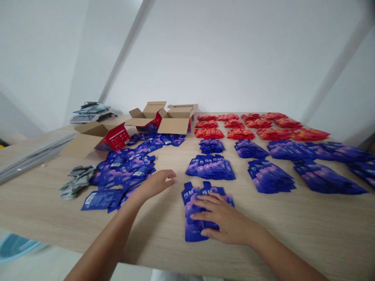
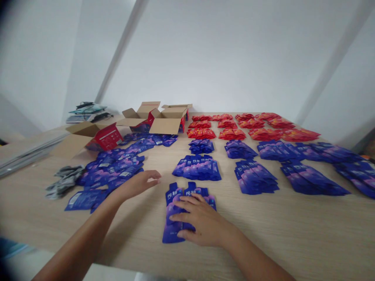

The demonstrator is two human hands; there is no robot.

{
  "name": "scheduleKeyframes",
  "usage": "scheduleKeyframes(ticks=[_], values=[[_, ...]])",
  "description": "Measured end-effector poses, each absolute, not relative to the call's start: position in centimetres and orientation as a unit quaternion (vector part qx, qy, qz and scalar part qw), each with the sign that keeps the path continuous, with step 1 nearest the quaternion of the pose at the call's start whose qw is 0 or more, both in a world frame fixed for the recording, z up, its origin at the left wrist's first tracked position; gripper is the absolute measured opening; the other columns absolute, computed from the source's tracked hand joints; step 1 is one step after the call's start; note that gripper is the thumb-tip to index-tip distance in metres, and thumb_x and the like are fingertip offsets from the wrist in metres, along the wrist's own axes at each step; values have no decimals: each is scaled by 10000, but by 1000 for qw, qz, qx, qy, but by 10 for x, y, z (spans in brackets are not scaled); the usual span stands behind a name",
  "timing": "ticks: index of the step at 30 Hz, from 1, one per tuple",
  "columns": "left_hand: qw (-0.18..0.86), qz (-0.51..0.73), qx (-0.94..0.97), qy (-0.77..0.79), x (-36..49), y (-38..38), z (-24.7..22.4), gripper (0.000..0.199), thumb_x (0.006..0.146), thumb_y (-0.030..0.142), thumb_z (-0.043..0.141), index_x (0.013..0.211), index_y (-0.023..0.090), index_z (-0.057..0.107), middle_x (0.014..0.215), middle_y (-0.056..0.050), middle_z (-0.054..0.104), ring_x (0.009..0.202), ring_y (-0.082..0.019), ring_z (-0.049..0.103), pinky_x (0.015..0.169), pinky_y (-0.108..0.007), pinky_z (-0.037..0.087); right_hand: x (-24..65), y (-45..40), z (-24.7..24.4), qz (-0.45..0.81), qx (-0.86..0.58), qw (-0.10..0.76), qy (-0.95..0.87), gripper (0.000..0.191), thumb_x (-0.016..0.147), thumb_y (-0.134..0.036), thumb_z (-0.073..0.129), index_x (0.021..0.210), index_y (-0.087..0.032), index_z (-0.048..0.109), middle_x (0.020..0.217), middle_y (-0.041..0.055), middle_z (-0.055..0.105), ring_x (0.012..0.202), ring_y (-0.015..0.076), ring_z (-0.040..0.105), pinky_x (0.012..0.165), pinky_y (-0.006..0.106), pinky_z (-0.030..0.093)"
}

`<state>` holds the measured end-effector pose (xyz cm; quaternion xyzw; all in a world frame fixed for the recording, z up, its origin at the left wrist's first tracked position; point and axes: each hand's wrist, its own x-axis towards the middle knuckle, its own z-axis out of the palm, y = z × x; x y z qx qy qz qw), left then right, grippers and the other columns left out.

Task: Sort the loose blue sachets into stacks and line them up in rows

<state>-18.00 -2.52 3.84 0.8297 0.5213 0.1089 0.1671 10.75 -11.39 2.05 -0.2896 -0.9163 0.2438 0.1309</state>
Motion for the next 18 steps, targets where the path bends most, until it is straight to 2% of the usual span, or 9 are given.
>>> scheduleKeyframes(ticks=[5,9,11,14,18], values=[[0,42,778,627,-245,-73,4,461,817,355,491,1201,112,563,1275,-166,559,1218,-301,481,1019,-446,366,107,-118,23,258,-321,129,-902,389,880,-470,498,1264,-411,522,1444,-8,422,1357,240,299,1105,521,138],[-59,56,774,628,-260,-90,-30,516,905,378,364,1377,174,398,1473,-120,344,1373,-294,270,1068,-539,276,106,-119,25,262,-330,135,-897,368,875,-451,516,1239,-410,549,1422,-9,452,1343,250,318,1098,526,150],[-54,70,783,616,-255,-85,-37,513,932,384,316,1415,214,336,1498,-105,297,1398,-292,206,1071,-584,230,107,-119,25,265,-326,141,-896,351,867,-430,536,1216,-408,571,1400,-13,478,1323,254,348,1093,523,170],[-8,84,810,580,-236,-61,-35,514,938,372,320,1428,218,304,1505,-113,275,1409,-287,165,1083,-586,195,109,-118,25,261,-324,154,-896,323,847,-398,576,1167,-410,609,1357,-23,523,1281,255,401,1077,514,211],[66,125,849,508,-206,-20,-25,543,912,255,364,1442,202,256,1521,-116,232,1399,-232,220,1115,-482,224,112,-115,23,245,-328,170,-897,295,833,-389,597,1125,-410,637,1310,-30,567,1245,247,443,1050,488,268]])
